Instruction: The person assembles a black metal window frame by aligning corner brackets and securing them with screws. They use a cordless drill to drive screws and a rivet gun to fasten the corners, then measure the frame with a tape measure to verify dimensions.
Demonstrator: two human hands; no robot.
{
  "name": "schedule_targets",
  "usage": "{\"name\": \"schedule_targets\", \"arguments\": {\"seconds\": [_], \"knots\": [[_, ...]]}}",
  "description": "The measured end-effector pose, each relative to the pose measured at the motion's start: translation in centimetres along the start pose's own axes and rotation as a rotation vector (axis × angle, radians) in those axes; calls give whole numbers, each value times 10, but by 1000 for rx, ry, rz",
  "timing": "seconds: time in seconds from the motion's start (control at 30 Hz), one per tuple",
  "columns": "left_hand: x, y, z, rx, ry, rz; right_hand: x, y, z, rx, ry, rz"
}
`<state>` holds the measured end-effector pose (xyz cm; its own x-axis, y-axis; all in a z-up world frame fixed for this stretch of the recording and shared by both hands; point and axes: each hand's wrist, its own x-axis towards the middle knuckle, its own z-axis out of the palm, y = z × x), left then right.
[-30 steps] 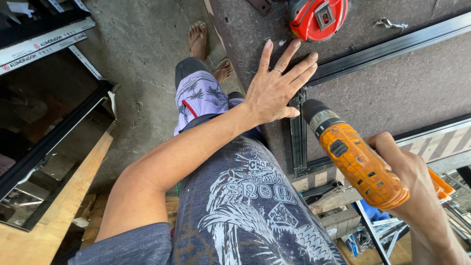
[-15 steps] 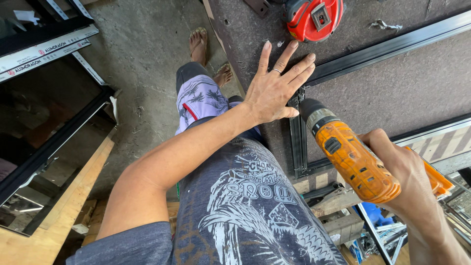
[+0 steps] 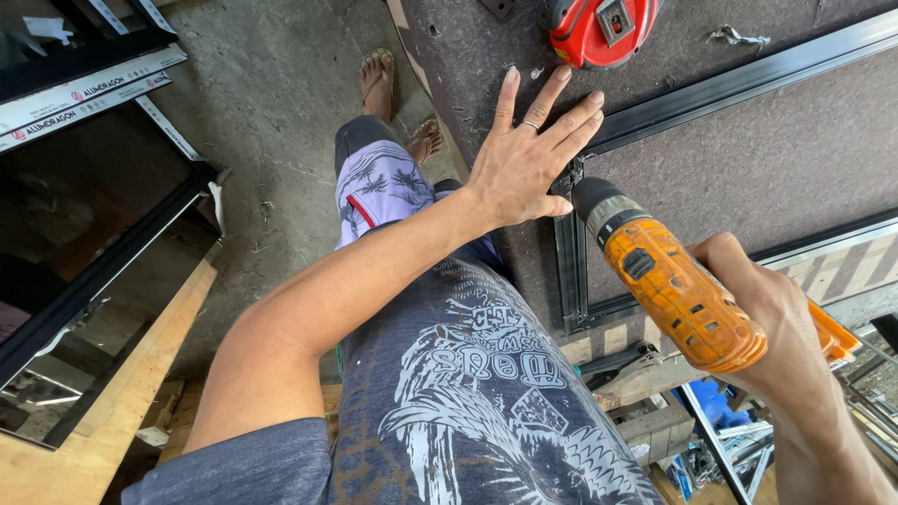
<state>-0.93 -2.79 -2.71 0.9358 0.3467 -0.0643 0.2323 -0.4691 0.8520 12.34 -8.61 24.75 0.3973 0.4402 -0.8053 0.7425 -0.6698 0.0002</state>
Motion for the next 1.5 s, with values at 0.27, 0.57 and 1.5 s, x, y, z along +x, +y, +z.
{"name": "schedule_targets", "arguments": {"seconds": [0.27, 0.57, 1.5], "knots": [[0, 0, 0, 10, -7, 2, 1, 4, 6, -42, 2, 31], [0, 0, -1, 0, 7, 4, 0, 8, 8, -35, 79, -176], [0, 1, -2, 13, 13, 1, 3, 12, 12, -19, 62, -74]]}}
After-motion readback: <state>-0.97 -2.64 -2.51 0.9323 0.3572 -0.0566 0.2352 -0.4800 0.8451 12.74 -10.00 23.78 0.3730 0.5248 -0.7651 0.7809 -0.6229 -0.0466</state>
